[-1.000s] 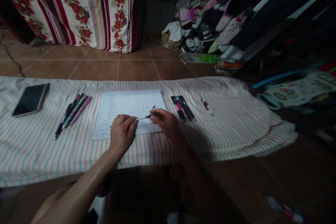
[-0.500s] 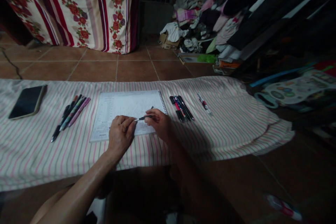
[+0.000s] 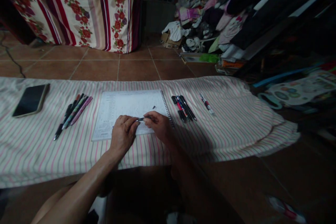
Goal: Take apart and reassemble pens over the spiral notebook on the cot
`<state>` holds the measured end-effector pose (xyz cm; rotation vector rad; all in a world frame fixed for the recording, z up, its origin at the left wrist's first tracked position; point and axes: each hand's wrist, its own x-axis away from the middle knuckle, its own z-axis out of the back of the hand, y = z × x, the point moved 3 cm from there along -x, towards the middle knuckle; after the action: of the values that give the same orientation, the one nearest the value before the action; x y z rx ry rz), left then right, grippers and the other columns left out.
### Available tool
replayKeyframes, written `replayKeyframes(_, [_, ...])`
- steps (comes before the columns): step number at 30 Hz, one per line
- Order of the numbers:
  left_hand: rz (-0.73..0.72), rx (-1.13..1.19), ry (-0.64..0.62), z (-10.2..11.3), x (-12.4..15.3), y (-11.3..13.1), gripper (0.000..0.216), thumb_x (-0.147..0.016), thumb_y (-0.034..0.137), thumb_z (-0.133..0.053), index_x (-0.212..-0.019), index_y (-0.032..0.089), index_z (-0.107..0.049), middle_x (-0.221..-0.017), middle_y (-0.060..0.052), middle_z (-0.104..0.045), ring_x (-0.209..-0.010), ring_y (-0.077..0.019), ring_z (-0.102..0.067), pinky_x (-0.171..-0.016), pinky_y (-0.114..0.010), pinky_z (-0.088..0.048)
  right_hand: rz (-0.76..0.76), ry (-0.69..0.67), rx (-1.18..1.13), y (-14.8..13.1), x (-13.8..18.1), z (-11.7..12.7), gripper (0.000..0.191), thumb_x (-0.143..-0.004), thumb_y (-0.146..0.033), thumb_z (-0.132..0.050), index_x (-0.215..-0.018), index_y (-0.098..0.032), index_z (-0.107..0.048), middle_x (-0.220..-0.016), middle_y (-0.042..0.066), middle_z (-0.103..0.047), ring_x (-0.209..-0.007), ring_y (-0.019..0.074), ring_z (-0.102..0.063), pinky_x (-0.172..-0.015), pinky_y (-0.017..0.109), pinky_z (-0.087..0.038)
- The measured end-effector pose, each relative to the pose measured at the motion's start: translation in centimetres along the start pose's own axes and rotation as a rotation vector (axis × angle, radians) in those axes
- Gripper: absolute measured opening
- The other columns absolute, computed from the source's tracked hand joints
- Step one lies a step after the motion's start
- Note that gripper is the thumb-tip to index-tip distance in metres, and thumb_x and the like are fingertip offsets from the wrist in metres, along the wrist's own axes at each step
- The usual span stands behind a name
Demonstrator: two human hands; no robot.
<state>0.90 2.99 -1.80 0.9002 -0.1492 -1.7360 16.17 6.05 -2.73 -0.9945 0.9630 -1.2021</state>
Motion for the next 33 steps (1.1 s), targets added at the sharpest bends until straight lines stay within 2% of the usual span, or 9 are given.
replayKeyframes(8, [0.001,-0.05,-0.018,-0.08,0.06,-0.04,0.022,-0.086,0.03,-0.053,-0.101,0.017,-0.063,-0.082,-0.005,-0.065,-0.079,-0.0197,-0.056,-0.072,-0.031,-0.045,0.003,-0.019,-0.033,0.43,0.06,-0.21,0.013,-0.072,-0.029,-0.061,-0.082,-0.022,-0.065,-0.062,-0.003,-0.065,-0.055,0.0124,-0.062,-0.053,0.023,-0.05])
replayKeyframes(14, [0.06,-0.052,-0.019,0.08,0.2,-0.11,0.023,-0.087,0.035,-0.051,-0.097,0.018,-0.064,-0.082,-0.004,-0.065,-0.077,-0.0182,-0.06,-0.068,-0.028,-0.045,0.0,-0.034,-0.041,0.21,0.13,-0.16,0.014,-0.073,-0.029,-0.061,-0.083,-0.022,-0.066,-0.062,-0.002,-0.067,-0.055,0.0127,-0.064,-0.053,0.022,-0.049])
replayKeyframes(24, [0.076,0.138,-0.105,-0.08,0.06,-0.1,0.021,-0.087,0.03,-0.051,-0.095,0.018,-0.066,-0.089,-0.006,-0.064,-0.084,-0.0187,-0.061,-0.077,-0.032,-0.049,0.028,-0.05,-0.038,-0.01,0.37,-0.1,0.014,-0.075,-0.031,-0.059,-0.082,-0.02,-0.064,-0.061,-0.002,-0.065,-0.054,0.0119,-0.062,-0.052,0.022,-0.05])
replayKeyframes(28, [0.072,0.155,-0.107,0.0,0.13,0.06,0.025,-0.087,0.031,-0.05,-0.102,0.017,-0.065,-0.094,-0.007,-0.062,-0.088,-0.0191,-0.06,-0.078,-0.033,-0.05,0.052,-0.022,-0.008,0.1,0.25,-0.04,0.014,-0.076,-0.032,-0.059,-0.082,-0.02,-0.064,-0.059,-0.002,-0.064,-0.051,0.011,-0.061,-0.051,0.021,-0.048])
replayKeyframes(33, [-0.016,0.125,-0.131,0.5,0.15,0.82,0.032,-0.09,0.026,-0.044,-0.116,0.015,-0.058,-0.102,-0.011,-0.057,-0.092,-0.0195,-0.058,-0.079,-0.035,-0.051,0.043,-0.002,-0.006,0.01,0.14,0.25,0.016,-0.076,-0.034,-0.06,-0.083,-0.021,-0.065,-0.057,-0.003,-0.063,-0.051,0.0113,-0.061,-0.051,0.021,-0.049])
